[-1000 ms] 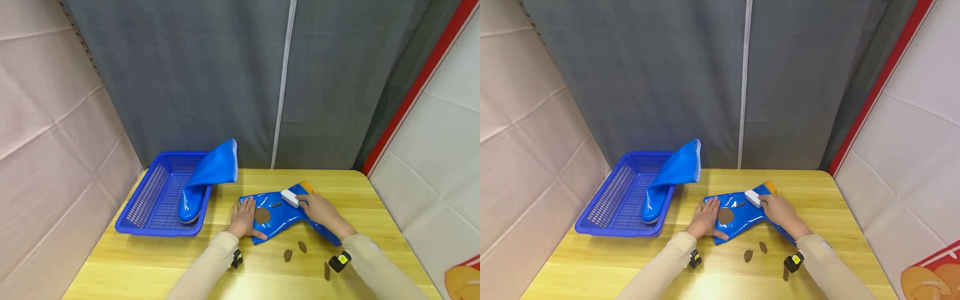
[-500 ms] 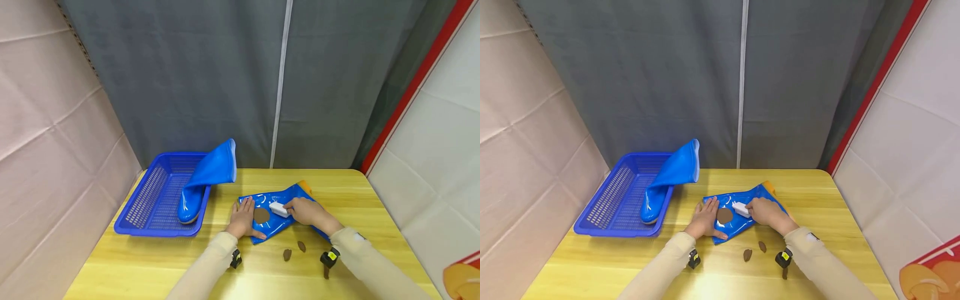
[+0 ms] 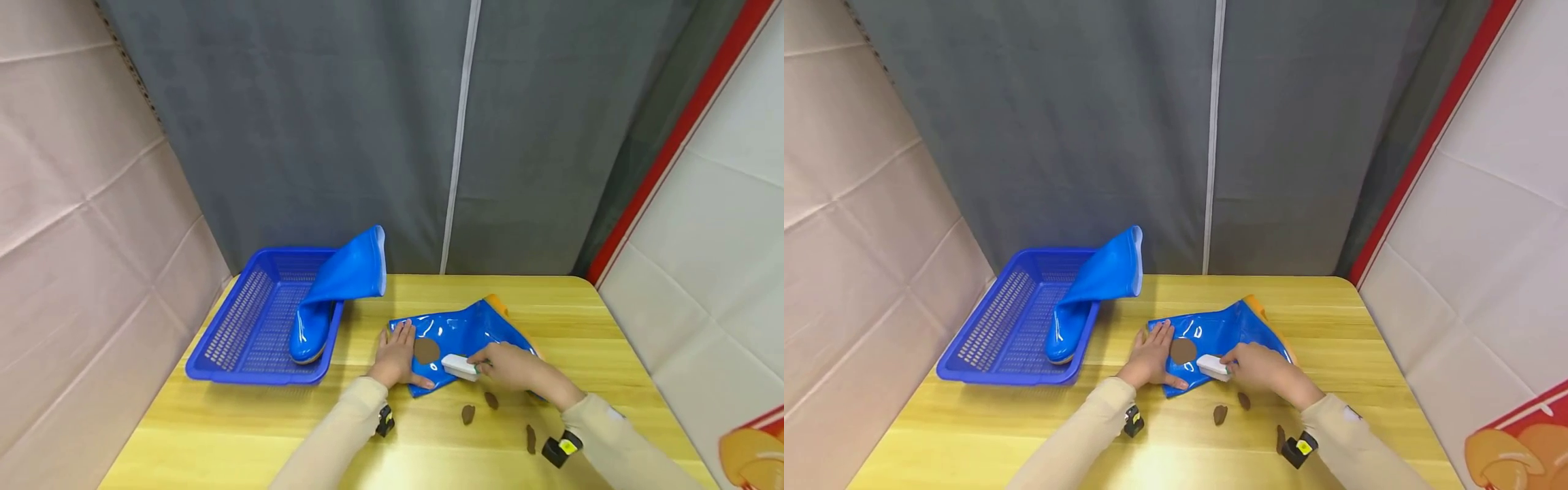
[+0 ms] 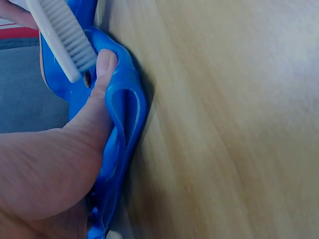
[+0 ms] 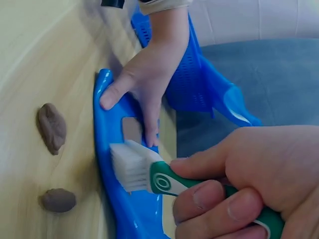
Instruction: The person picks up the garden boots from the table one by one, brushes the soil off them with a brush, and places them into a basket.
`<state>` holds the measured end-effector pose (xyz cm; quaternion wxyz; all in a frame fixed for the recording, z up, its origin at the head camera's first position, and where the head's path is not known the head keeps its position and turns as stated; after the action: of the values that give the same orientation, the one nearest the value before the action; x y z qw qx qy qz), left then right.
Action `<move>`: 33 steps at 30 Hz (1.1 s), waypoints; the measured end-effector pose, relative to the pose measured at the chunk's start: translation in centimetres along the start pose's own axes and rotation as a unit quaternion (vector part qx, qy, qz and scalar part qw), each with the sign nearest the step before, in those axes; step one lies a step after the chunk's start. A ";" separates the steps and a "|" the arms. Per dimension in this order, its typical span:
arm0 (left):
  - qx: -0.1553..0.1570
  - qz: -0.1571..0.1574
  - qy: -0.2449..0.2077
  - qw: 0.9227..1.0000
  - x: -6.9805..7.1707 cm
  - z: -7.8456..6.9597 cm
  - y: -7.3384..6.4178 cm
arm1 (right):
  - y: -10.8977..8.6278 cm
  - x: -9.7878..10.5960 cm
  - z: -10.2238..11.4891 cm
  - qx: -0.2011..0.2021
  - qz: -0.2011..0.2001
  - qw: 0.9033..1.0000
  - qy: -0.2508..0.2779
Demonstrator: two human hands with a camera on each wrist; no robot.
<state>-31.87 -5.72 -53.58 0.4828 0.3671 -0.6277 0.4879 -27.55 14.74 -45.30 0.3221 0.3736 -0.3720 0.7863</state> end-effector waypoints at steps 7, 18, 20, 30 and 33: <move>0.000 0.009 0.000 1.000 0.2 -0.1 0.0 | -0.9 0.1 0.3 -0.027 -0.004 1.000 0.013; -0.001 0.013 -0.004 1.000 0.2 0.0 0.0 | -0.7 3.1 -1.8 -0.036 -0.062 0.997 0.024; 0.000 0.013 -0.002 1.000 0.3 0.0 0.0 | 0.0 3.3 -2.8 -0.050 -0.064 0.996 0.032; 0.003 0.014 0.003 1.000 0.1 0.0 0.2 | 4.0 1.6 -4.9 -0.039 -0.061 0.993 0.093; 0.002 0.014 0.003 1.000 0.0 0.1 0.3 | 4.8 1.8 -4.6 -0.035 -0.078 0.993 0.084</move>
<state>-32.16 -5.78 -53.61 0.4771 0.3583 -0.6304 0.4967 -33.80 16.52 -47.54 0.4256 0.3232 -0.3405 0.7736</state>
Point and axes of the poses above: each hand's wrist, its own y-axis towards the middle knuckle, its own x-axis out of the back of the hand, z = x × y, the point moved 4 cm from there along y, towards the middle knuckle, and after that the axes turned 6 degrees about z, right-handed, at the moved point
